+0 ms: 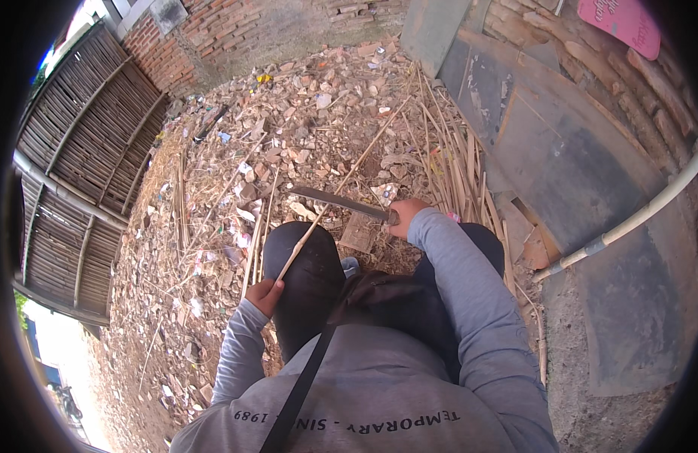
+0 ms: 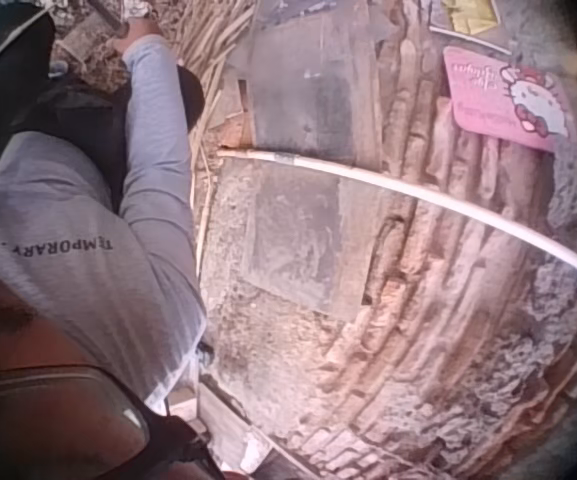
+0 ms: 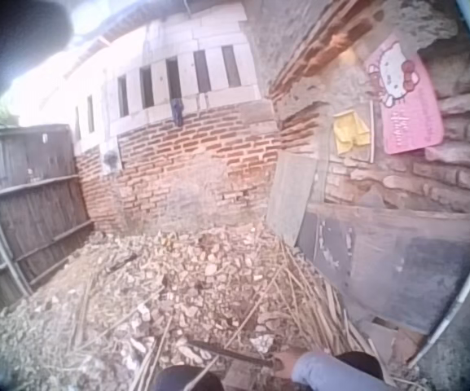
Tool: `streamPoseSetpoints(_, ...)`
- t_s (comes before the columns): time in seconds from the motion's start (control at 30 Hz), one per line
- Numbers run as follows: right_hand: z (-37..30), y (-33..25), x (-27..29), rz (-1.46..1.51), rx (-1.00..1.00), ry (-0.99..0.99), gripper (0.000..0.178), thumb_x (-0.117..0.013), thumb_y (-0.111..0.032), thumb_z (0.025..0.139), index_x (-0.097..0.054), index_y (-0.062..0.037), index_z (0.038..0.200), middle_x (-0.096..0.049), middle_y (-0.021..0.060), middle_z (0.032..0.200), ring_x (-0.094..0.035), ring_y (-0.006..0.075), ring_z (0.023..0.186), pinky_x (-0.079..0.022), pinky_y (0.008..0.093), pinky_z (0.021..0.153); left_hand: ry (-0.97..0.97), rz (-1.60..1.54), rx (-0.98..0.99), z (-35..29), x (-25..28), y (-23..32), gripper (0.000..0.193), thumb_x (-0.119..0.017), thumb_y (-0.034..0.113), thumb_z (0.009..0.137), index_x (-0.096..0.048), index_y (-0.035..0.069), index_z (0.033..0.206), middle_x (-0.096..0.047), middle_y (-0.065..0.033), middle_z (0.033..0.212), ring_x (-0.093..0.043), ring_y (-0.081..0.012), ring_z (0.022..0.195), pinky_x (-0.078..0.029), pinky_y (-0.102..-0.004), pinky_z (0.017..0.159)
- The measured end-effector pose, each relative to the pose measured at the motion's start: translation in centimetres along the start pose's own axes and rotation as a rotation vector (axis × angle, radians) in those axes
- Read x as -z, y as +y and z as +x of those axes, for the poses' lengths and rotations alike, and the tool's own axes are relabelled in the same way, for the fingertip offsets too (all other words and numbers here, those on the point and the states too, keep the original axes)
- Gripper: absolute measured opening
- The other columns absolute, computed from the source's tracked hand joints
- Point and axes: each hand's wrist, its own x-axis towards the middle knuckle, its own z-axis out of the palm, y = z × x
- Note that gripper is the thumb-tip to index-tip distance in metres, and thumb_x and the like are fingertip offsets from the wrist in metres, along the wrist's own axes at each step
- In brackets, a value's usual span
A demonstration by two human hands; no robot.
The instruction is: The person shaves a thin bamboo stick using a machete to smooth the surface while sitting in a cluttered yard.
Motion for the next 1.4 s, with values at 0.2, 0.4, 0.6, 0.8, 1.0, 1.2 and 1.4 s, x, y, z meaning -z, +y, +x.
streamPoseSetpoints(0.2,0.1,0.2,0.1,-0.022,-0.027,-0.094,0.039,-0.07,-0.039,0.069,-0.062,-0.0087,0.091,-0.065,0.0154,0.084,-0.063,0.0338,0.084,-0.049,0.0411,0.077,-0.03,0.008,0.052,-0.1,0.2,0.7,0.046,-0.056,0.042,0.088,-0.055,0.001,0.069,-0.049,-0.0078,0.055,-0.046,-0.014,0.054,-0.04,-0.0324,0.053)
streamPoseSetpoints(0.4,0.3,0.9,-0.6,-0.032,-0.015,-0.144,0.042,-0.071,-0.042,0.069,-0.061,-0.009,0.091,-0.065,0.0145,0.084,-0.062,0.0332,0.084,-0.049,0.0405,0.077,-0.045,0.054,0.046,-0.1,0.1,0.8,0.045,-0.059,0.044,0.086,-0.059,0.0,0.073,-0.052,-0.0072,0.056,-0.049,-0.0133,0.055,-0.041,-0.0319,0.053)
streamPoseSetpoints(0.6,0.5,0.6,-0.4,-0.01,-0.049,-0.181,0.04,-0.07,-0.04,0.068,-0.062,-0.0097,0.093,-0.065,0.0148,0.091,-0.062,0.0326,0.09,-0.048,0.0412,0.08,-0.016,0.06,0.078,-0.2,-0.1,0.7,0.045,-0.06,0.044,0.086,-0.06,0.0,0.075,-0.053,-0.0063,0.057,-0.049,-0.0131,0.055,-0.042,-0.0317,0.053)
streamPoseSetpoints(0.8,0.1,0.3,0.2,0.008,-0.038,-0.187,0.043,-0.069,-0.04,0.069,-0.063,-0.0091,0.098,-0.065,0.0148,0.094,-0.062,0.0325,0.091,-0.048,0.0402,0.082,-0.02,-0.005,0.097,-0.2,-0.1,1.0,0.044,-0.061,0.043,0.086,-0.061,0.0,0.076,-0.053,-0.004,0.057,-0.049,-0.0115,0.056,-0.041,-0.0302,0.052)
streamPoseSetpoints(1.0,0.1,0.2,0.1,0.001,-0.021,-0.144,0.041,-0.069,-0.04,0.069,-0.064,-0.0094,0.096,-0.065,0.0159,0.093,-0.061,0.0334,0.091,-0.048,0.0405,0.082,-0.015,0.044,0.096,-0.2,-0.2,1.0,0.042,-0.059,0.039,0.088,-0.06,-0.001,0.074,-0.051,-0.0043,0.057,-0.047,-0.0112,0.057,-0.04,-0.031,0.053)
streamPoseSetpoints(1.2,-0.4,-0.8,1.1,-0.001,-0.046,-0.113,0.041,-0.071,-0.04,0.069,-0.064,-0.0091,0.095,-0.065,0.0163,0.092,-0.061,0.0341,0.09,-0.048,0.0412,0.081,-0.005,0.036,0.077,-0.2,-0.3,0.6,0.042,-0.059,0.039,0.088,-0.059,0.0,0.074,-0.05,-0.0046,0.056,-0.046,-0.0113,0.056,-0.04,-0.0312,0.053)
streamPoseSetpoints(1.4,-0.5,-1.1,1.6,-0.031,-0.084,-0.089,0.039,-0.07,-0.042,0.07,-0.063,-0.0085,0.09,-0.065,0.016,0.088,-0.062,0.034,0.088,-0.048,0.0416,0.079,-0.009,0.042,0.066,0.0,-0.2,0.2,0.044,-0.058,0.04,0.088,-0.057,0.0,0.071,-0.047,-0.0043,0.054,-0.044,-0.0114,0.055,-0.039,-0.0321,0.051)
